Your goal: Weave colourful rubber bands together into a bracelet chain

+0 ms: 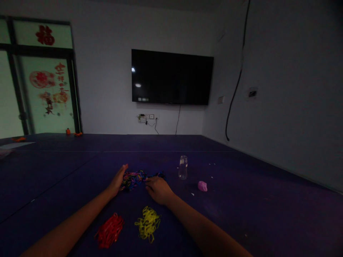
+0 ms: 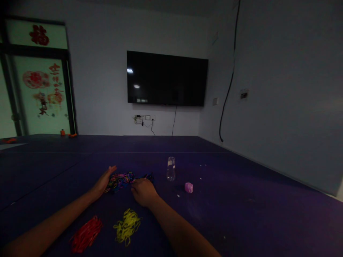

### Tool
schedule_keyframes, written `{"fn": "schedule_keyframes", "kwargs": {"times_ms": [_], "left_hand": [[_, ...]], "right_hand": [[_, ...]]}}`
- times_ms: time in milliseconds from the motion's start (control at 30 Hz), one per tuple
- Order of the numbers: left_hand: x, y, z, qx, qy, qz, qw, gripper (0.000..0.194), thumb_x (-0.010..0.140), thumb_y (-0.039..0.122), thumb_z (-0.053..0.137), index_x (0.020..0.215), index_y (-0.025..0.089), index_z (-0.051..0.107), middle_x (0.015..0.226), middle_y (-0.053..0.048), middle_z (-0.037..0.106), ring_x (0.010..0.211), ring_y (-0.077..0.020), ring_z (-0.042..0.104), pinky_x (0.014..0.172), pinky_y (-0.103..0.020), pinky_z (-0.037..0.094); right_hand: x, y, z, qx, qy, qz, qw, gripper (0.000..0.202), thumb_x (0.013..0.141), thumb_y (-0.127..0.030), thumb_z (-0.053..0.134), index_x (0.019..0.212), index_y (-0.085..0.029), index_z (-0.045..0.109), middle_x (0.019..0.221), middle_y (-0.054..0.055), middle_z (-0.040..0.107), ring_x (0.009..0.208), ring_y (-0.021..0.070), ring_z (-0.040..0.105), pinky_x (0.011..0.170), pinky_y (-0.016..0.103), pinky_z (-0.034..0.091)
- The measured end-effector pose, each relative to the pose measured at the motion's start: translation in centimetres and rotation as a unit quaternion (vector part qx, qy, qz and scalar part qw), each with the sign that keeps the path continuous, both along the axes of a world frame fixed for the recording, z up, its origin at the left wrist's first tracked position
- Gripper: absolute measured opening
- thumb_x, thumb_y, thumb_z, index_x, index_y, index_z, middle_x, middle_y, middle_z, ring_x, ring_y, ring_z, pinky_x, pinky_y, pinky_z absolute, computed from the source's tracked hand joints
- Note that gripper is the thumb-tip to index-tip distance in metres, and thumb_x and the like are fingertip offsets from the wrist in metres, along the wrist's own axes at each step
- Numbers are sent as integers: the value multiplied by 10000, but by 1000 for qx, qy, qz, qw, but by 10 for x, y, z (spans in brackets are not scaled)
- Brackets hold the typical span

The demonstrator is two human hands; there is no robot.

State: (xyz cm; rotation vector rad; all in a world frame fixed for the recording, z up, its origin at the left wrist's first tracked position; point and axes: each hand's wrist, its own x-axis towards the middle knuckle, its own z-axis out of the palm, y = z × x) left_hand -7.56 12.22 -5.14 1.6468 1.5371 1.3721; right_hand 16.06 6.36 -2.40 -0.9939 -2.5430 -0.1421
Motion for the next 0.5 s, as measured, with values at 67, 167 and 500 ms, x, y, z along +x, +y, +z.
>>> {"fn": "schedule_keyframes", "kwargs": {"times_ms": [67, 167, 500], "left_hand": [[9, -3, 1, -33, -65, -67, 995, 588, 971, 507, 119, 1317, 186, 471, 1427, -134, 420, 1328, -230, 379, 1006, -407, 400], [17, -7, 5, -50, -133, -128, 982, 601, 968, 506, 108, 1315, 181, 476, 1420, -140, 429, 1337, -219, 364, 1029, -406, 369], [-3, -20, 13, 37, 1, 97, 995, 647, 778, 747, 295, 526, 196, 523, 469, -47, 564, 528, -228, 598, 528, -312, 450]], "right_hand": [[-1, -1, -1, 2, 17, 10, 1000, 262, 902, -212, 448, 1039, -168, 667, 1128, 93, 658, 1060, 198, 582, 933, 311, 406], [-5, -4, -2, 6, 30, 61, 998, 315, 925, -238, 421, 1162, -184, 621, 1244, 82, 605, 1143, 188, 542, 981, 317, 384], [-11, -9, -6, 0, -5, 161, 987, 363, 929, -235, 410, 1249, -168, 568, 1351, 92, 523, 1246, 191, 466, 1041, 331, 349]]}}
